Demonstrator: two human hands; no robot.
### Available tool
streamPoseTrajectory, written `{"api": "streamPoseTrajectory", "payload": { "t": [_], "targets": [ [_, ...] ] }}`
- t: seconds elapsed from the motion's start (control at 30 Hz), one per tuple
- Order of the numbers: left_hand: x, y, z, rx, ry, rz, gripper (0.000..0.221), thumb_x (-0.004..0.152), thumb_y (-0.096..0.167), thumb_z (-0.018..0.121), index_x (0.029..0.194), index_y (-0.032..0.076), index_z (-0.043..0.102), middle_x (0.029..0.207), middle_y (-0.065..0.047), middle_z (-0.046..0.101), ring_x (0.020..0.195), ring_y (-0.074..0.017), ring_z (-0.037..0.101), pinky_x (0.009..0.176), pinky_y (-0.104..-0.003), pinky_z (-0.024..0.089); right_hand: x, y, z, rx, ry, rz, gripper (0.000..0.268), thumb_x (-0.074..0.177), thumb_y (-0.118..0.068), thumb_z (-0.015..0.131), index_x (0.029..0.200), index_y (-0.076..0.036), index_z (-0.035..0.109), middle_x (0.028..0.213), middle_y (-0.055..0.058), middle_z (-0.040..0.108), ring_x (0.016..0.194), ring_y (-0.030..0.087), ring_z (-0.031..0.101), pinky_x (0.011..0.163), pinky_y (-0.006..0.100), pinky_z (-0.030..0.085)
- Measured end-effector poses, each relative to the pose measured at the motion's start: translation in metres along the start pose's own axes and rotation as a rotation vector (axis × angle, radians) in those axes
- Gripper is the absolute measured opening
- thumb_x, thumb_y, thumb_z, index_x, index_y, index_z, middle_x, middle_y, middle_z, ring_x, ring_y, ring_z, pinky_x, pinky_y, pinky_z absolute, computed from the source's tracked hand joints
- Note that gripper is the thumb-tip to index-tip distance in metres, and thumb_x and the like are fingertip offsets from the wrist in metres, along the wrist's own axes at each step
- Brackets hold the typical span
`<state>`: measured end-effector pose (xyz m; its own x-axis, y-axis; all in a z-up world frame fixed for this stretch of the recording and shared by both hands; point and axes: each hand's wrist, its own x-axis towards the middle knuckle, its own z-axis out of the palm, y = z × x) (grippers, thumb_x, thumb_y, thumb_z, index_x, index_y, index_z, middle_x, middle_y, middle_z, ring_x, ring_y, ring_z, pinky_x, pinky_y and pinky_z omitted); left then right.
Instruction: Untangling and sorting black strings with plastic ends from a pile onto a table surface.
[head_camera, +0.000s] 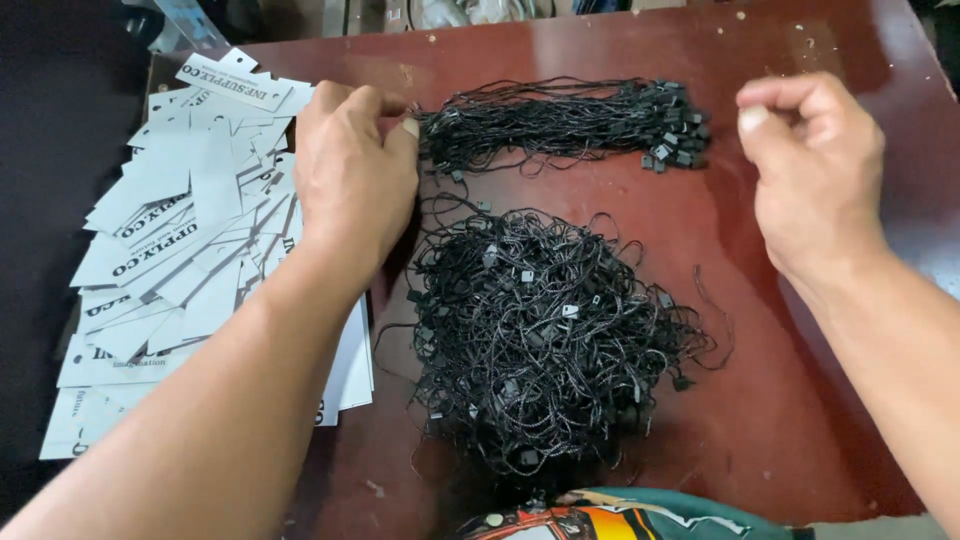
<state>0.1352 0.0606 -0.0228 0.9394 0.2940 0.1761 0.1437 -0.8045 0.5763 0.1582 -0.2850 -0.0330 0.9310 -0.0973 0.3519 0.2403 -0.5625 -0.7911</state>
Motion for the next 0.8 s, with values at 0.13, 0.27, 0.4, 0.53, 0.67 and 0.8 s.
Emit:
{"api": "streamPoseTrajectory", "payload": {
  "t": [0.13, 0.27, 0.4, 0.53, 0.67, 0.8],
  "targets": [
    [-0.058, 0.032, -0.019, -0.057, 0.066, 0.116, 0.025, 0.098, 0.025, 0.061, 0.116, 0.014, 0.073, 0.114, -0.010, 0.059, 0.112, -0.0293, 0.051, 0.085, -0.044, 0.047, -0.063, -0.038, -0.035, -0.140, -0.145, 0.204, 0.013, 0.105, -0.006, 0.061, 0.115, -0.008, 0.069, 0.084, 0.006, 0.068, 0.072, 0.013, 0.063, 0.074, 0.026, 0.052],
    [-0.117, 0.057, -0.019, -0.223, 0.099, 0.416, 0.020, 0.097, 0.023, 0.062, 0.110, 0.011, 0.071, 0.100, -0.010, 0.060, 0.095, -0.0322, 0.058, 0.077, -0.046, 0.049, -0.116, -0.038, -0.057, -0.360, -0.507, 0.134, 0.010, 0.081, -0.023, 0.080, 0.085, -0.014, 0.078, 0.072, -0.003, 0.076, 0.062, 0.008, 0.063, 0.063, 0.025, 0.051],
    [-0.144, 0.055, 0.009, -0.251, 0.041, 0.510, 0.016, 0.097, 0.017, 0.064, 0.108, 0.006, 0.068, 0.095, -0.009, 0.055, 0.085, -0.0320, 0.055, 0.065, -0.043, 0.049, -0.136, -0.043, -0.051, -0.534, -0.550, -0.443, 0.017, 0.089, -0.032, 0.072, 0.086, -0.016, 0.064, 0.072, -0.003, 0.061, 0.060, 0.015, 0.065, 0.059, 0.034, 0.049],
    [-0.146, 0.054, 0.011, -0.244, 0.083, 0.519, 0.013, 0.095, 0.016, 0.065, 0.103, 0.007, 0.069, 0.098, -0.007, 0.057, 0.084, -0.0312, 0.053, 0.070, -0.042, 0.048, -0.122, -0.045, -0.055, -0.590, -0.648, -0.468, 0.017, 0.095, -0.031, 0.063, 0.089, -0.015, 0.058, 0.081, -0.001, 0.061, 0.062, 0.025, 0.062, 0.059, 0.041, 0.050],
    [-0.147, 0.070, -0.012, -0.302, 0.100, 0.542, 0.027, 0.096, 0.020, 0.066, 0.118, 0.006, 0.064, 0.109, -0.010, 0.060, 0.090, -0.0327, 0.057, 0.074, -0.044, 0.050, -0.098, -0.085, -0.067, -0.655, -0.671, 0.065, 0.015, 0.088, -0.036, 0.071, 0.083, -0.022, 0.068, 0.062, -0.006, 0.070, 0.056, 0.016, 0.056, 0.064, 0.031, 0.046],
    [-0.156, 0.107, -0.033, -0.691, -0.176, 0.499, 0.074, 0.087, 0.052, 0.057, 0.145, 0.007, 0.047, 0.152, -0.016, 0.057, 0.146, -0.0349, 0.051, 0.124, -0.049, 0.039, -0.086, -0.136, -0.067, -0.268, -0.565, -0.246, 0.013, 0.089, -0.022, 0.070, 0.084, -0.016, 0.080, 0.066, -0.009, 0.074, 0.059, 0.005, 0.065, 0.060, 0.021, 0.047]
  ]
}}
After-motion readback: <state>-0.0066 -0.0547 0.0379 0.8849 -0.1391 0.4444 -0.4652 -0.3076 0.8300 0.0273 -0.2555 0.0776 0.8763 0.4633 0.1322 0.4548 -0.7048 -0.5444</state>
